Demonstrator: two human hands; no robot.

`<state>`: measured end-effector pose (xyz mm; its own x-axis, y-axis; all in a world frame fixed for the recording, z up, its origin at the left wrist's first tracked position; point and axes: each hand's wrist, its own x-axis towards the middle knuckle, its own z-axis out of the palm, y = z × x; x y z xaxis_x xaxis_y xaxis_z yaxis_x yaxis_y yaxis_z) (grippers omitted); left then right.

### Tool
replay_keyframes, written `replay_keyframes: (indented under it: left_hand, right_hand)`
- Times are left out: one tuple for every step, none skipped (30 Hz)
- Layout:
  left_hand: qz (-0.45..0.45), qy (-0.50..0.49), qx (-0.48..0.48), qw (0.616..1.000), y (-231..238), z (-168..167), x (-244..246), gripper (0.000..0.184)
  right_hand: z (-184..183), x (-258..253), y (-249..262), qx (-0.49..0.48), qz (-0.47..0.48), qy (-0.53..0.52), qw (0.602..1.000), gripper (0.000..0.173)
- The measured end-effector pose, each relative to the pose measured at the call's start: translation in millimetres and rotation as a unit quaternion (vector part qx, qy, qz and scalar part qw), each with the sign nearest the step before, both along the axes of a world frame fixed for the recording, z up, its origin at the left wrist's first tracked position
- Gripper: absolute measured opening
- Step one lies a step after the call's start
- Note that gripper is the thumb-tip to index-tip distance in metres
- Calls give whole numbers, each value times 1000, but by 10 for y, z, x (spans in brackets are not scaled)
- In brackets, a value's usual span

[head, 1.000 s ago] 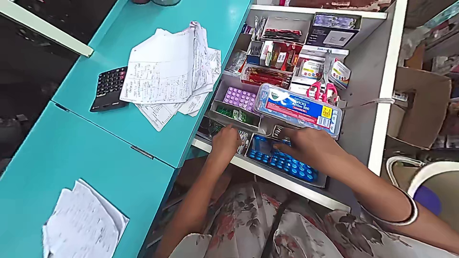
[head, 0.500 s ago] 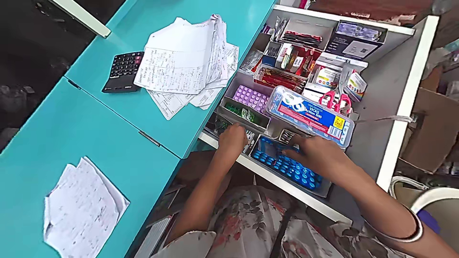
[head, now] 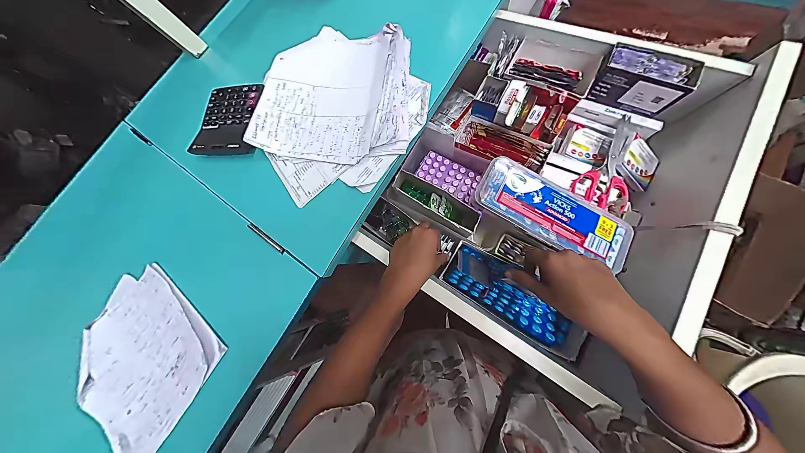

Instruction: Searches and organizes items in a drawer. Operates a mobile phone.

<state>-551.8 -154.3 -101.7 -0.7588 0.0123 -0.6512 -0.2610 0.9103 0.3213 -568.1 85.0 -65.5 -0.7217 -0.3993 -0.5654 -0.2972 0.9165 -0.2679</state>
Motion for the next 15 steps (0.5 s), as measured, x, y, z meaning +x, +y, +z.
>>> replay_keyframes:
  left_hand:
    - [2, -2, 1, 1000, 5, 4, 0, 33]
    - [5, -1, 2, 1000, 9, 7, 1, 33]
    - [6, -1, 0, 1000, 10, 9, 1, 33]
    - [7, 1, -1, 1000, 9, 11, 4, 33]
    - [8, 3, 0, 1000, 8, 13, 10, 33]
    - [9, 6, -1, 1000, 8, 16, 13, 34]
    - [10, 8, 0, 1000, 9, 20, 12, 34]
    - [13, 13, 2, 1000, 10, 21, 14, 35]
    - [13, 20, 3, 1000, 11, 22, 22, 36]
    - [13, 39, 8, 999, 12, 19, 41, 36]
    - [12, 77, 18, 997, 18, 10, 80, 37]
    - [13, 142, 36, 989, 32, -21, 145, 37]
    - [14, 225, 56, 973, 64, -74, 228, 35]
    - [13, 305, 73, 950, 110, -133, 319, 33]
    - [10, 370, 93, 924, 163, -181, 423, 30]
  right_hand:
    - [8, 0, -2, 5, -2, -4, 1000, 46]
    - [17, -2, -8, 10, -3, -9, 1000, 46]
    - [23, -2, -15, 15, -4, -13, 1000, 47]
    - [27, -1, -21, 19, -2, -17, 1000, 47]
    - [32, 1, -27, 21, 0, -18, 1000, 48]
    - [39, 4, -31, 21, 2, -17, 1000, 48]
    - [43, 4, -33, 21, 3, -15, 1000, 49]
    - [41, 5, -29, 21, 5, -12, 1000, 49]
    - [35, 9, -25, 18, 6, -9, 1000, 49]
    - [33, 12, -24, 11, 8, -6, 1000, 49]
    - [28, 14, -22, -3, 14, -2, 1000, 48]
    - [20, 18, -20, -30, 27, 10, 999, 46]
    - [9, 20, -22, -75, 49, 31, 995, 43]
    - [-10, 17, -43, -130, 77, 63, 987, 39]
    - [-37, 7, -89, -185, 114, 103, 971, 37]
